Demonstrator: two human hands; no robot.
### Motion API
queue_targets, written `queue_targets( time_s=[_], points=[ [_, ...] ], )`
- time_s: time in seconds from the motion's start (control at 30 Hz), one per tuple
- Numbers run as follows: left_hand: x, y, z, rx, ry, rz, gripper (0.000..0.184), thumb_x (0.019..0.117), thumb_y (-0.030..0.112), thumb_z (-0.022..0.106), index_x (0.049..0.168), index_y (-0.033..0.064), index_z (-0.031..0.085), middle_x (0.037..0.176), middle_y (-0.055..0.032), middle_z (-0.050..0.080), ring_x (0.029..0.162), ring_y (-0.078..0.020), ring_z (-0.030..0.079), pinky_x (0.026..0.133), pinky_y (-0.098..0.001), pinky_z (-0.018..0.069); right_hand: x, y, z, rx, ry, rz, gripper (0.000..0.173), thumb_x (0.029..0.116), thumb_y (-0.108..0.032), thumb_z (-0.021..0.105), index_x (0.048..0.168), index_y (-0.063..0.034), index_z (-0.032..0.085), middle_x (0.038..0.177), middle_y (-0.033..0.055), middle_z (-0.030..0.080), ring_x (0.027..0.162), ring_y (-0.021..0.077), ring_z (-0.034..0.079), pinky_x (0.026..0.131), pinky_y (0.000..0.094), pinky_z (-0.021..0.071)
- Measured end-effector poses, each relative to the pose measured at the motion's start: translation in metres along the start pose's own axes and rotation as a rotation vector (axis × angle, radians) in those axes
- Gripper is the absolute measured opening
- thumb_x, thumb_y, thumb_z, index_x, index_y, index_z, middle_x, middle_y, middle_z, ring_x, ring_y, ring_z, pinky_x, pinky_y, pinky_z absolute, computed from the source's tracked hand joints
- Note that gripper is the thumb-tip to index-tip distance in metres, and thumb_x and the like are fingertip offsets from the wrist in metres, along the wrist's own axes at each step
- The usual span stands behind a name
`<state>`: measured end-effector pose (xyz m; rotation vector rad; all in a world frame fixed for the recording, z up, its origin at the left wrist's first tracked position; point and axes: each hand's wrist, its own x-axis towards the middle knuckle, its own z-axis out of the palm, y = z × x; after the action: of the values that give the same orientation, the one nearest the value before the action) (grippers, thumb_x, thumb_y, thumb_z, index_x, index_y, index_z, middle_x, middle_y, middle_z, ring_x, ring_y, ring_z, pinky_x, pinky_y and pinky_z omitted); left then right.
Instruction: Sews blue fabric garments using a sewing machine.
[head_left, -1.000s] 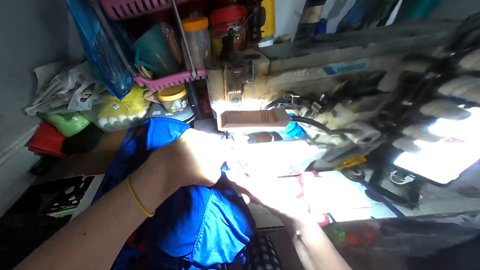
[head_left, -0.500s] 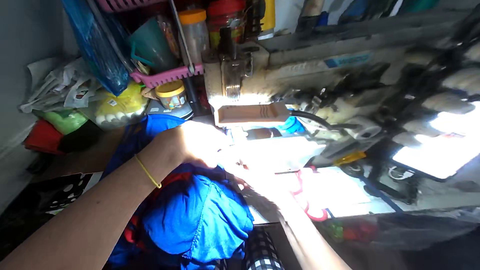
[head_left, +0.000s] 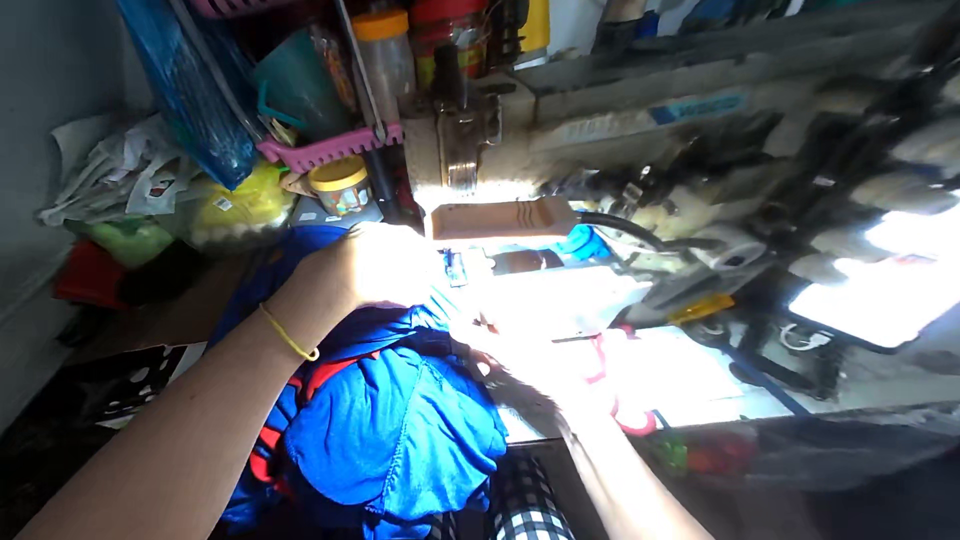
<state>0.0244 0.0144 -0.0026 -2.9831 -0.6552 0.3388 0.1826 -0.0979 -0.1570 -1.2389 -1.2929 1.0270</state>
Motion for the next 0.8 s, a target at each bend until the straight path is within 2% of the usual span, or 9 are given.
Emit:
queue_targets(
  time_s=[0.1,0.23,0.3,0.4,0.47,0.5,0.57,0.7,0.8],
  points=[
    [-0.011,0.006,-0.002,-0.177,-0.028,0.158,0.023,0.0934,0.032,0.071,0.098,0.0095,0.073,0.087,-0.0064,0.067,0.083,-0.0224,0.064,0.072,-0.0456,0.0509,-0.007,-0.003,0.001,-0.010,0.025,-0.035,0.018,0.0968,-0.027,0.067,0.101,-0.0091,0.069,0.065,-0.0052,0.060,0.052,0.0005,0.053,0.050,0.0171,0.0470],
    [-0.015,0.003,0.022,-0.234,-0.013,0.113,0.028,0.0967,0.040,0.066,0.099,0.0131,0.071,0.075,-0.0027,0.062,0.069,-0.0184,0.060,0.063,-0.0421,0.0492,-0.016,0.001,0.007,0.016,0.088,-0.092,0.015,0.0962,-0.020,0.067,0.105,-0.0086,0.069,0.070,-0.0058,0.064,0.054,0.0001,0.056,0.052,0.0171,0.0494],
    [-0.010,-0.006,0.042,-0.284,0.111,0.096,0.028,0.0978,0.039,0.063,0.092,0.0130,0.071,0.077,-0.0029,0.064,0.074,-0.0181,0.063,0.066,-0.0423,0.0522,-0.015,0.004,0.010,0.022,0.124,-0.092,0.014,0.0970,-0.020,0.067,0.105,-0.0086,0.069,0.069,-0.0048,0.064,0.053,0.0016,0.056,0.051,0.0180,0.0498],
    [-0.010,0.003,0.054,-0.469,0.371,-0.044,0.022,0.0970,0.021,0.068,0.085,0.0026,0.070,0.088,-0.0112,0.065,0.086,-0.0246,0.064,0.078,-0.0443,0.0506,-0.010,0.009,0.013,-0.009,0.152,-0.135,0.018,0.1005,-0.023,0.060,0.104,-0.0063,0.069,0.062,-0.0042,0.060,0.049,0.0024,0.054,0.049,0.0189,0.0487],
    [-0.007,0.011,0.061,-0.556,0.483,-0.153,0.020,0.0939,0.014,0.071,0.106,-0.0014,0.070,0.110,-0.0182,0.068,0.107,-0.0313,0.064,0.097,-0.0505,0.0485,-0.014,0.007,0.020,-0.049,0.180,-0.091,0.024,0.1042,-0.024,0.052,0.102,-0.0049,0.066,0.062,-0.0046,0.059,0.049,0.0022,0.053,0.049,0.0194,0.0474],
    [-0.003,0.014,0.066,-0.578,0.481,-0.205,0.031,0.0937,0.015,0.071,0.119,-0.0020,0.066,0.119,-0.0214,0.066,0.113,-0.0356,0.062,0.100,-0.0547,0.0459,-0.018,0.005,0.026,-0.057,0.209,-0.063,0.025,0.1049,-0.023,0.050,0.109,-0.0056,0.067,0.067,-0.0037,0.063,0.051,0.0029,0.054,0.049,0.0204,0.0477],
    [0.009,0.017,0.077,-0.575,0.469,-0.284,0.044,0.0945,0.017,0.070,0.131,-0.0027,0.058,0.119,-0.0252,0.064,0.113,-0.0405,0.062,0.098,-0.0579,0.0475,-0.031,0.004,0.039,-0.088,0.240,-0.089,0.035,0.1052,-0.022,0.045,0.130,-0.0067,0.065,0.079,-0.0025,0.069,0.055,0.0032,0.057,0.053,0.0210,0.0502],
    [0.042,0.014,0.088,-0.393,0.488,-0.395,0.037,0.0964,0.016,0.064,0.126,-0.0069,0.059,0.117,-0.0262,0.065,0.113,-0.0397,0.065,0.098,-0.0549,0.0504,-0.047,-0.001,0.057,-0.056,0.189,-0.131,0.032,0.1069,-0.019,0.044,0.122,-0.0015,0.067,0.082,-0.0017,0.067,0.058,-0.0003,0.057,0.056,0.0167,0.0511],
    [0.057,-0.003,0.093,-0.340,0.555,-0.441,0.028,0.0989,0.012,0.059,0.120,-0.0062,0.065,0.122,-0.0276,0.063,0.116,-0.0421,0.063,0.097,-0.0568,0.0503,-0.045,0.001,0.051,-0.117,0.139,-0.171,0.031,0.1064,-0.016,0.044,0.119,-0.0056,0.070,0.083,-0.0021,0.066,0.061,-0.0012,0.054,0.058,0.0161,0.0479]
  ],
)
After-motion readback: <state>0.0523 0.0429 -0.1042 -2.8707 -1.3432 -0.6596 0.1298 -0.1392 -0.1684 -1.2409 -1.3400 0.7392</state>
